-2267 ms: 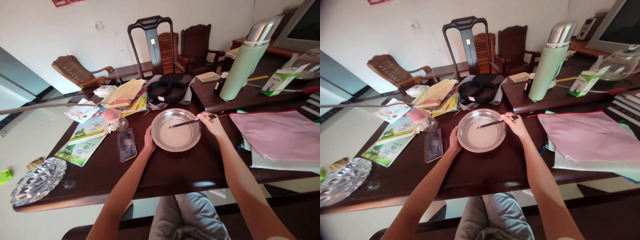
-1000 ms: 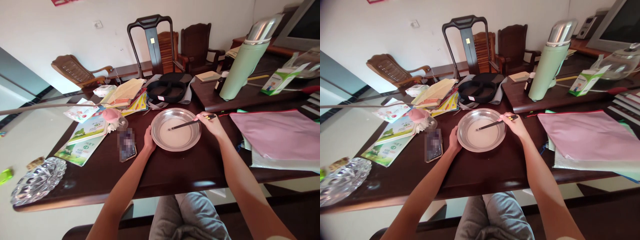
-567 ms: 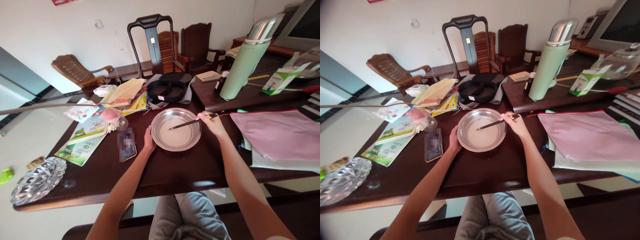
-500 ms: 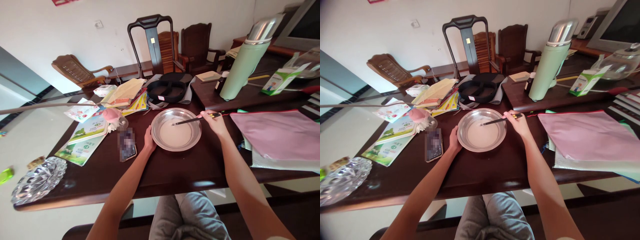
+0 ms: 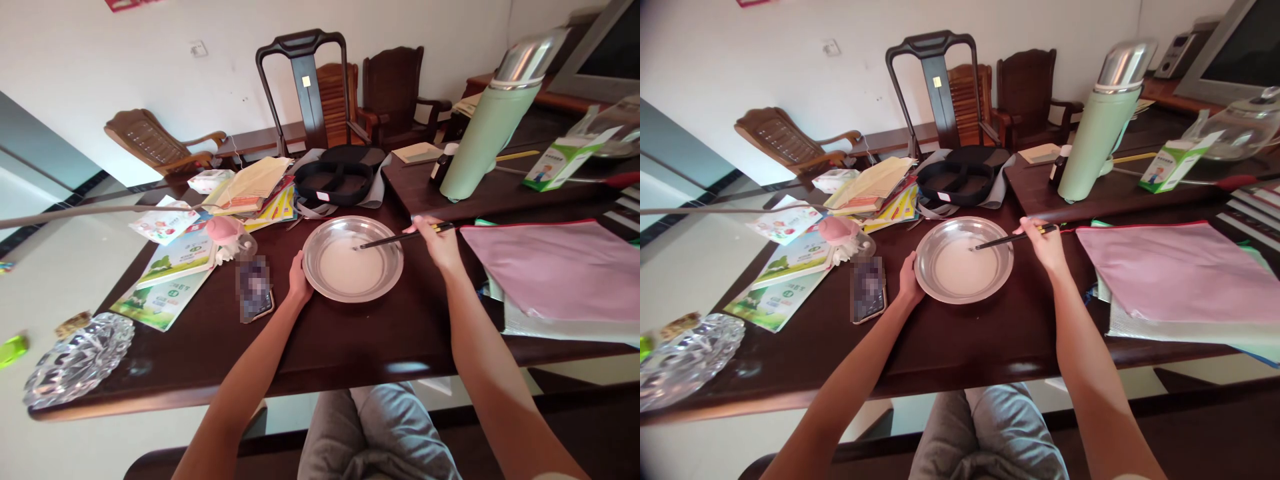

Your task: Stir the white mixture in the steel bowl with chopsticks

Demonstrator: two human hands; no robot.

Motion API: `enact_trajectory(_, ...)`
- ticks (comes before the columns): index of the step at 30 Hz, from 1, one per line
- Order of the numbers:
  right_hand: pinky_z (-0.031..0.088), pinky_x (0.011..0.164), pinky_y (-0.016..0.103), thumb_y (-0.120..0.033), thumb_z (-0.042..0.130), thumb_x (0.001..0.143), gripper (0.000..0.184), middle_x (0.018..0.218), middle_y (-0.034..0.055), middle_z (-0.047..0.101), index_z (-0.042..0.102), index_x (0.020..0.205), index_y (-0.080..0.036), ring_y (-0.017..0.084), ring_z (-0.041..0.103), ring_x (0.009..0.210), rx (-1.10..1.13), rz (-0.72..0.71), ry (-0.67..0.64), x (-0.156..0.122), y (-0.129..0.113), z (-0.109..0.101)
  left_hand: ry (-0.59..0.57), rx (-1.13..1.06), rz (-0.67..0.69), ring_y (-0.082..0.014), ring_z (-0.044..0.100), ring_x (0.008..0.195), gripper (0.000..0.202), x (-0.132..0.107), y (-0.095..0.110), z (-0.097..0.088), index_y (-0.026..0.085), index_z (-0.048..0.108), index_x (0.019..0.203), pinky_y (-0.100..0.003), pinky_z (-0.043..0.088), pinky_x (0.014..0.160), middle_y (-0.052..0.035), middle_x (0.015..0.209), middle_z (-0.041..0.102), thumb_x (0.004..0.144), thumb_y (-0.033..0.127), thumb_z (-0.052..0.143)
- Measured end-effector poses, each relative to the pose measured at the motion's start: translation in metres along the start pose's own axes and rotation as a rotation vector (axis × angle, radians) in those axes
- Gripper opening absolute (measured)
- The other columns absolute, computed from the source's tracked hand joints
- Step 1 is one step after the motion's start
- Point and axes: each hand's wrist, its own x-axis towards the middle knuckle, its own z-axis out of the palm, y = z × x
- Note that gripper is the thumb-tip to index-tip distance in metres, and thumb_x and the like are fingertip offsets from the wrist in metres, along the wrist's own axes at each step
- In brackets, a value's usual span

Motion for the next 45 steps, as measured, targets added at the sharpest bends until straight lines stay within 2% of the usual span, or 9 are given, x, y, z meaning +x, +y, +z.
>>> enact_trajectory(2,0.059,0.085,0.042,-0.078,0.071,0.084,0.057,0.063,0.0036,0.074,0.07,0.059,-0.027,0.025,0.073,0.069,0.035,0.016,0.013,0.001,0.001,-0.003,-0.007,0.0,-0.002,-0.0192,0.067,0.07,0.026,0.0,0.0,0.0,0.02,0.064,0.069,-0.03,0.057,0.075,0.0001,0.068,0.069,0.084,0.037,0.078)
enact_trajectory(8,0.059,0.084,0.04,-0.08,0.073,0.08,0.056,0.078,0.0052,0.081,0.078,0.069,-0.026,0.027,0.077,0.083,0.004,-0.006,-0.231,-0.004,-0.004,0.01,0.004,-0.003,-0.006,-0.0167,0.065,0.066,0.03,0.001,0.0,-0.001,0.02,0.062,0.069,-0.027,0.055,0.071,0.0021,0.064,0.066,0.082,0.038,0.082)
enact_trajectory(14,0.058,0.084,0.041,-0.081,0.072,0.081,0.057,0.069,0.0042,0.078,0.075,0.063,-0.027,0.025,0.074,0.072,0.011,-0.008,-0.006,0.001,0.001,-0.001,-0.01,-0.001,0.009,-0.0173,0.064,0.067,0.029,0.003,-0.002,-0.002,0.02,0.063,0.068,-0.028,0.055,0.072,0.0014,0.065,0.067,0.082,0.038,0.081)
enact_trajectory(21,0.059,0.085,0.04,-0.081,0.073,0.079,0.055,0.08,0.0045,0.082,0.079,0.07,-0.027,0.027,0.077,0.084,-0.009,-0.016,-0.225,-0.004,-0.003,0.011,-0.008,0.017,0.013,-0.0172,0.064,0.07,0.029,0.01,-0.005,-0.007,0.02,0.066,0.071,-0.029,0.054,0.076,0.0015,0.069,0.068,0.081,0.041,0.082)
enact_trajectory(27,0.058,0.083,0.04,-0.081,0.072,0.081,0.059,0.065,0.0037,0.075,0.073,0.061,-0.026,0.024,0.072,0.069,0.033,0.005,0.014,0.0,0.0,-0.002,-0.014,0.018,0.008,-0.0191,0.066,0.072,0.028,0.009,-0.005,-0.007,0.019,0.066,0.072,-0.032,0.055,0.079,0.0001,0.07,0.07,0.082,0.041,0.08)
enact_trajectory(33,0.058,0.084,0.039,-0.081,0.073,0.08,0.056,0.076,0.0048,0.081,0.078,0.068,-0.026,0.026,0.077,0.081,0.012,-0.001,-0.238,-0.005,-0.006,0.009,-0.018,0.027,0.002,-0.0167,0.063,0.069,0.028,0.009,-0.005,-0.007,0.019,0.066,0.071,-0.031,0.056,0.079,0.0013,0.068,0.069,0.083,0.041,0.078)
enact_trajectory(36,0.058,0.086,0.04,-0.081,0.072,0.081,0.055,0.081,0.005,0.082,0.08,0.073,-0.026,0.026,0.076,0.083,-0.03,-0.035,-0.183,-0.004,-0.004,0.009,-0.01,0.023,0.012,-0.0168,0.063,0.068,0.03,0.009,-0.005,-0.007,0.02,0.065,0.07,-0.03,0.055,0.077,0.0015,0.068,0.068,0.082,0.043,0.081)
enact_trajectory(40,0.058,0.086,0.042,-0.08,0.069,0.084,0.058,0.066,0.0039,0.076,0.072,0.061,-0.027,0.025,0.073,0.07,0.007,-0.017,0.017,0.0,0.001,-0.001,-0.005,0.007,0.023,-0.0162,0.061,0.066,0.033,0.009,-0.005,-0.006,0.02,0.063,0.067,-0.029,0.053,0.073,0.0019,0.066,0.066,0.08,0.041,0.084)
enact_trajectory(45,0.058,0.084,0.04,-0.081,0.071,0.081,0.058,0.071,0.0047,0.079,0.075,0.064,-0.026,0.026,0.076,0.077,0.012,-0.007,-0.178,-0.005,-0.004,0.008,-0.023,0.01,0.022,-0.0159,0.061,0.067,0.032,0.011,-0.005,-0.009,0.02,0.064,0.069,-0.029,0.053,0.076,0.0019,0.068,0.066,0.08,0.041,0.085)
